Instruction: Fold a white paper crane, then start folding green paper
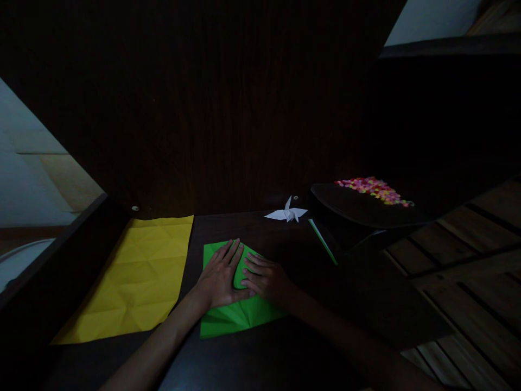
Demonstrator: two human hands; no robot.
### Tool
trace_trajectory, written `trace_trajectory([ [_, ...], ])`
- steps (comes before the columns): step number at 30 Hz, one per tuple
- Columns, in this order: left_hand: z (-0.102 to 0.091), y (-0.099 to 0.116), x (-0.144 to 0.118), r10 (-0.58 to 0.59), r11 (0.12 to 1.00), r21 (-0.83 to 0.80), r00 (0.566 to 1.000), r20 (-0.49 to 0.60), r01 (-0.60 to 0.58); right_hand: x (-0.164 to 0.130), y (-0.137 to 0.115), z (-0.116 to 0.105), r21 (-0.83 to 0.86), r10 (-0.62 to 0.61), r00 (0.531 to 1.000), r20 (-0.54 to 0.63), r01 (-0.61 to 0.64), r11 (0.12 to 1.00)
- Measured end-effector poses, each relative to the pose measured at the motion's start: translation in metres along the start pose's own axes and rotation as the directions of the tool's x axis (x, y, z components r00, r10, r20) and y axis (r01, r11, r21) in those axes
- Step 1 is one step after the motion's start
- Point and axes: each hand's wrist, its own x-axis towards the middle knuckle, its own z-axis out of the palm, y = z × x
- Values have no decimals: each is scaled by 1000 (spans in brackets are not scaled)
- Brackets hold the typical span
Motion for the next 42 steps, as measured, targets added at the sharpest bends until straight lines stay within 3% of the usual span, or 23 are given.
trace_trajectory([
  [11, 1, -2, -2, -2, 1000, 14, 1000, 20, 1, 1, -2, 0, -22, -7, 999, 35, 7, 1000],
  [16, 0, 0, -1, -20, 1000, -6, 999, 34, 20, -1, -4, 2, 13, 43, 995, 85, -44, 999],
  [42, 0, -1, 1, -12, 1000, 21, 999, 44, 11, -3, -2, 3, 87, 65, 997, 39, -68, 994],
])
